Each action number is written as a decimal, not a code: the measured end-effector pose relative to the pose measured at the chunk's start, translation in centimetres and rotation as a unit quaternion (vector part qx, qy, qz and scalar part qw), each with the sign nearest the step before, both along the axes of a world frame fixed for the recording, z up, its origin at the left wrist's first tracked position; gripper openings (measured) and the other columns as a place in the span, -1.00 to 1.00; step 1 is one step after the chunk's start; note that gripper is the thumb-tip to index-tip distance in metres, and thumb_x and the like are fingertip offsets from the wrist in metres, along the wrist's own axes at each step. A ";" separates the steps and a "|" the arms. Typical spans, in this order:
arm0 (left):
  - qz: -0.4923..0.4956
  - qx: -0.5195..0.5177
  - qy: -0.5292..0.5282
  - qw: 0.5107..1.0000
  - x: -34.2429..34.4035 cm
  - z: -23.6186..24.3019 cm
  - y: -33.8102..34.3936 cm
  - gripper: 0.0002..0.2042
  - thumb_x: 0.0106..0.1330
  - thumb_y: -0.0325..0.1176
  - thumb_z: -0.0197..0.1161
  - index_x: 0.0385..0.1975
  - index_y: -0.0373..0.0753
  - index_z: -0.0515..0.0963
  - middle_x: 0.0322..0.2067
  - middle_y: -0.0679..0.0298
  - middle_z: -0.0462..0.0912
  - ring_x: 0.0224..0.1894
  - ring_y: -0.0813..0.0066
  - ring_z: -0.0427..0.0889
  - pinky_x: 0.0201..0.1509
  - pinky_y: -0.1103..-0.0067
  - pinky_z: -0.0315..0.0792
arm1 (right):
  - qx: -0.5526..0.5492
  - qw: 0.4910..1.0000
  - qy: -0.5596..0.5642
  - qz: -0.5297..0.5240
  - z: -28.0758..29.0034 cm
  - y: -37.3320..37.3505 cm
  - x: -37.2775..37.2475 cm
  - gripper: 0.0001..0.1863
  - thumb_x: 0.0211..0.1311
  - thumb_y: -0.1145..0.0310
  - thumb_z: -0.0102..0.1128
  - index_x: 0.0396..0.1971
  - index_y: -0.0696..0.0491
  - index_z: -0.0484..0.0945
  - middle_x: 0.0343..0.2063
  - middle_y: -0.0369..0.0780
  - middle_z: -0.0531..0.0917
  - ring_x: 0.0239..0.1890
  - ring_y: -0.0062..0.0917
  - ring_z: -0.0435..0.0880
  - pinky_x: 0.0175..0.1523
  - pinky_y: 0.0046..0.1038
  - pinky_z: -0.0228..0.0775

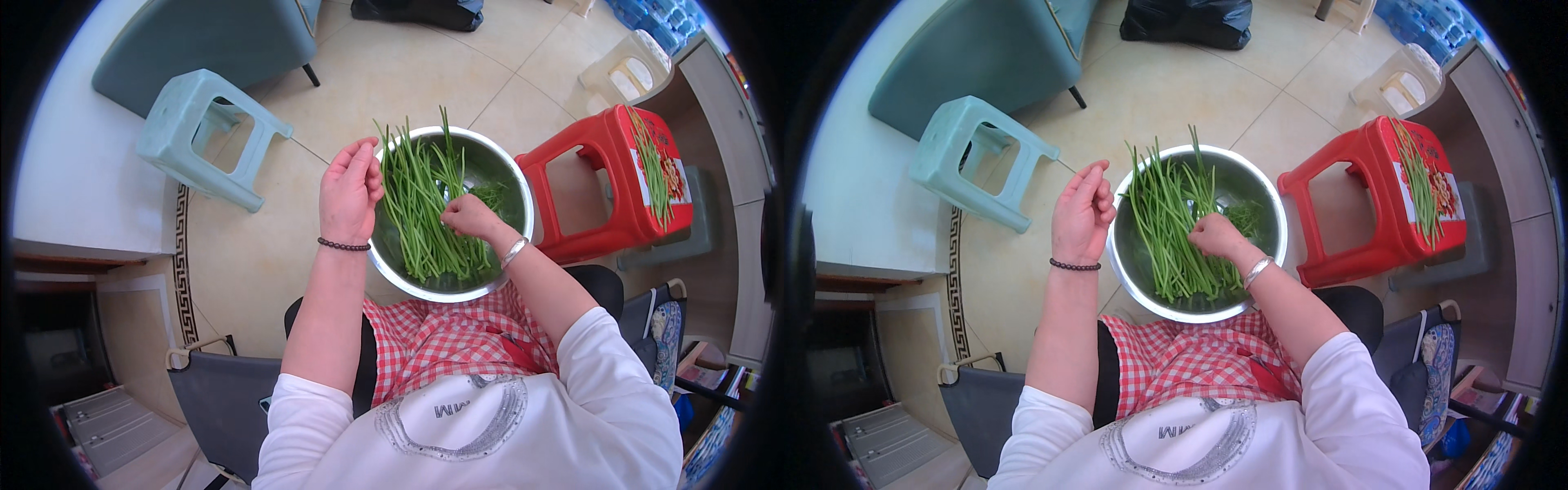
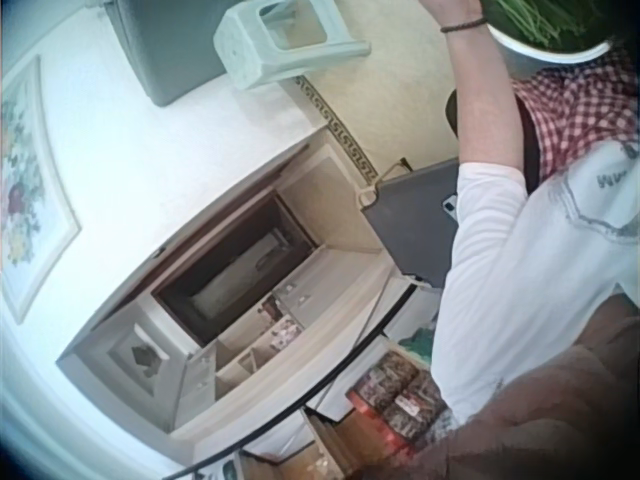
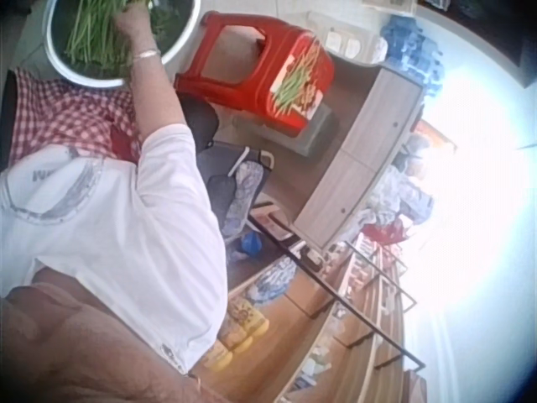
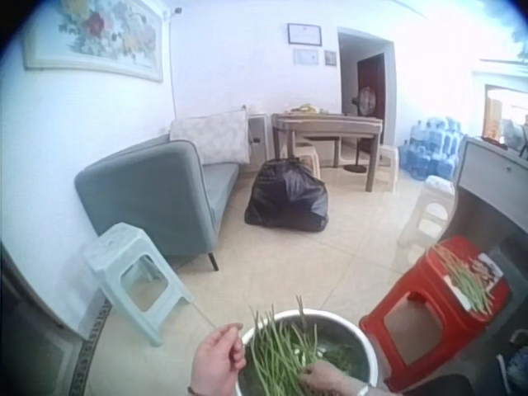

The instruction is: The person sits with a metal bowl on their lap and snaps the ends off long green vegetables, likely water spinach. They place the trimmed pieces into the bowl and occasionally drop the ends onto a nearby red stool.

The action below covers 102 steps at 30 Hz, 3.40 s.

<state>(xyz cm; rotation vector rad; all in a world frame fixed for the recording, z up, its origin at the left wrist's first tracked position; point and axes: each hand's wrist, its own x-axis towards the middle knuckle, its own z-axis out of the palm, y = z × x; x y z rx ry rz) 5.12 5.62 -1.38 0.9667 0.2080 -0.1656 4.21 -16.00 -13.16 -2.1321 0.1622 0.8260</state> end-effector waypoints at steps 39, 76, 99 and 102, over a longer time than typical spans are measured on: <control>-0.166 -0.007 0.083 0.983 -1.6 -2.0 -3.1 -0.85 0.30 -0.36 0.18 -0.23 -0.27 0.53 -0.41 0.34 0.61 -0.50 0.70 0.55 -0.46 0.77 0.48 | 0.229 0.937 -0.248 -0.091 13.3 -1.7 -5.0 -0.87 0.17 0.46 0.18 -0.33 0.21 0.57 -0.52 -0.32 0.57 -0.47 -0.70 0.54 -0.37 -0.63 0.39; -0.172 0.065 0.049 0.982 -2.7 -1.1 -3.9 -0.84 0.22 -0.40 0.26 -0.27 -0.32 0.53 -0.46 0.30 0.61 -0.54 0.68 0.54 -0.48 0.74 0.47 | 0.129 0.934 -0.331 0.037 13.4 -0.6 -6.0 -0.93 -0.15 0.48 0.18 -0.59 0.14 0.55 -0.64 -0.17 0.58 -0.59 -0.43 0.61 -0.46 -0.49 0.43; -0.056 -0.006 0.046 0.997 0.2 -2.4 0.3 -0.81 0.30 -0.39 0.17 -0.16 -0.31 0.54 -0.39 0.33 0.61 -0.47 0.69 0.53 -0.38 0.74 0.52 | 0.154 0.852 -0.410 -0.288 15.6 -10.9 -0.6 -0.81 0.15 0.37 -0.01 -0.46 0.16 0.54 -0.65 -0.36 0.48 -0.58 -0.73 0.39 -0.45 -0.66 0.22; -0.056 -0.003 0.046 0.997 0.1 -2.1 0.1 -0.81 0.30 -0.39 0.17 -0.16 -0.32 0.53 -0.38 0.30 0.61 -0.46 0.67 0.54 -0.37 0.73 0.53 | 0.071 0.916 -0.336 -0.207 14.2 -8.8 -1.1 -0.75 0.10 0.36 -0.07 -0.52 0.23 0.52 -0.69 -0.26 0.51 -0.59 -0.63 0.46 -0.42 -0.56 0.31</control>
